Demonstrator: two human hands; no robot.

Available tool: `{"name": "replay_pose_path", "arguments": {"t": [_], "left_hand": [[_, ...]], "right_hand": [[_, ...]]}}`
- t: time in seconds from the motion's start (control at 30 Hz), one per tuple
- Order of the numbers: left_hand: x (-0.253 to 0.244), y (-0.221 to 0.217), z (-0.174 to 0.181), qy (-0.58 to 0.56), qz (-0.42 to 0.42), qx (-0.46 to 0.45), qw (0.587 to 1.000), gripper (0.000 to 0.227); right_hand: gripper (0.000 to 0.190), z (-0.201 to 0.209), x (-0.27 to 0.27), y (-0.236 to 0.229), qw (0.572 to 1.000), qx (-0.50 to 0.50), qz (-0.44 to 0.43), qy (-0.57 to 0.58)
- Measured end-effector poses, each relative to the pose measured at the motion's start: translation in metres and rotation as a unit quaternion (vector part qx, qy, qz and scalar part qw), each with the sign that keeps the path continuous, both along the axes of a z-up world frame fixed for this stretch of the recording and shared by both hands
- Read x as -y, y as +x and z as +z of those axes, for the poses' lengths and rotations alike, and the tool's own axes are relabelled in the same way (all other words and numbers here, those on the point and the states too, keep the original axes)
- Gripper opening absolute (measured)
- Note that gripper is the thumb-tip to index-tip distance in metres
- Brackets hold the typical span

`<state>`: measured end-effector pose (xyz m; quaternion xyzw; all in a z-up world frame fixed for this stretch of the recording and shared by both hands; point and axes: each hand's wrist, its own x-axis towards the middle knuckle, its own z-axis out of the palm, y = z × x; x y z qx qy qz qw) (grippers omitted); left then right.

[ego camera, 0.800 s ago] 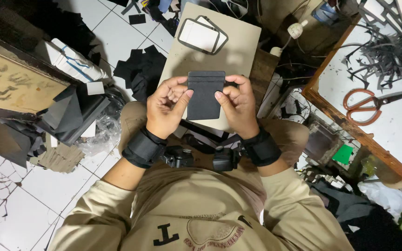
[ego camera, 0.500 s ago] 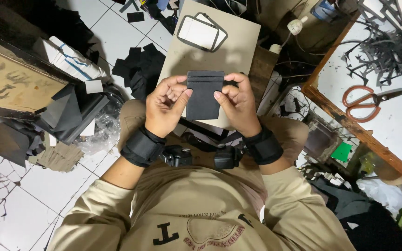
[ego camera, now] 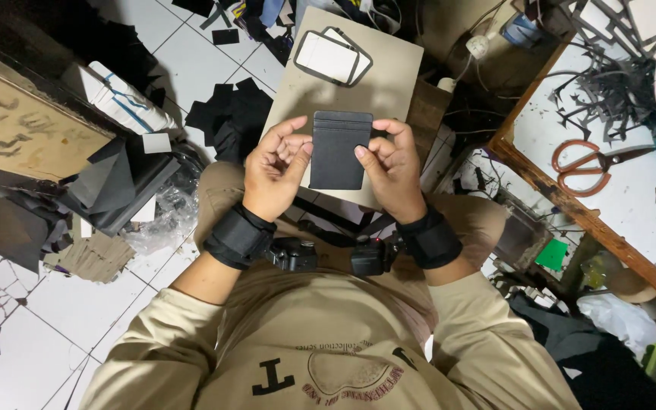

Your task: The person assembles a leather card holder by applying glue, folding the edges, and hammering them down.

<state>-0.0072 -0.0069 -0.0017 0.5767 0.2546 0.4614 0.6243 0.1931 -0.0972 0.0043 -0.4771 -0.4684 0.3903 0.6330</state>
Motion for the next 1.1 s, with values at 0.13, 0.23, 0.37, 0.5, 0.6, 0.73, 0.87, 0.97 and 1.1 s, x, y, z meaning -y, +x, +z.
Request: {"name": "replay_pose_path", "arguments": {"t": [0.13, 0.23, 0.37, 0.5, 0.6, 0.73, 0.87, 0.97, 1.1], "left_hand": [[0.003, -0.002, 0.001, 0.018, -0.007, 0.016, 1.0, 0.038], [0.007, -0.003, 0.006, 0.003, -0.025, 0.058, 0.998, 0.039], [0.015, -0.004, 0.016, 0.015, -0.019, 0.055, 0.998, 0.038], [0.021, -0.004, 0.025, 0.051, -0.008, 0.045, 0.998, 0.038], [0.02, -0.004, 0.02, 0.07, -0.003, 0.032, 0.997, 0.039], [0.015, 0.0, 0.021, 0.049, -0.011, 0.014, 0.999, 0.036], [0.001, 0.003, 0.008, 0.065, -0.002, -0.033, 0.997, 0.04], [-0.01, 0.0, 0.002, 0.087, 0.019, -0.06, 0.994, 0.04], [-0.018, -0.003, -0.006, 0.103, 0.04, -0.116, 0.987, 0.036]], "right_hand": [[0.042, 0.002, 0.005, -0.002, 1.0, 0.017, -0.01, -0.001], [0.042, 0.008, 0.01, -0.004, 1.0, 0.014, -0.012, 0.009], [0.039, 0.017, 0.017, -0.003, 0.999, 0.051, -0.004, 0.011], [0.037, 0.026, 0.018, -0.001, 0.997, 0.079, -0.011, -0.001], [0.034, 0.028, 0.017, -0.003, 1.0, 0.026, -0.001, -0.005], [0.024, 0.023, 0.019, -0.001, 0.999, 0.038, -0.002, -0.026], [0.011, -0.003, 0.02, 0.015, 0.994, 0.095, -0.045, -0.029], [0.011, 0.01, 0.02, 0.01, 0.966, 0.222, -0.121, -0.047], [0.009, 0.005, 0.013, 0.007, 0.841, 0.512, -0.151, 0.091]]}}
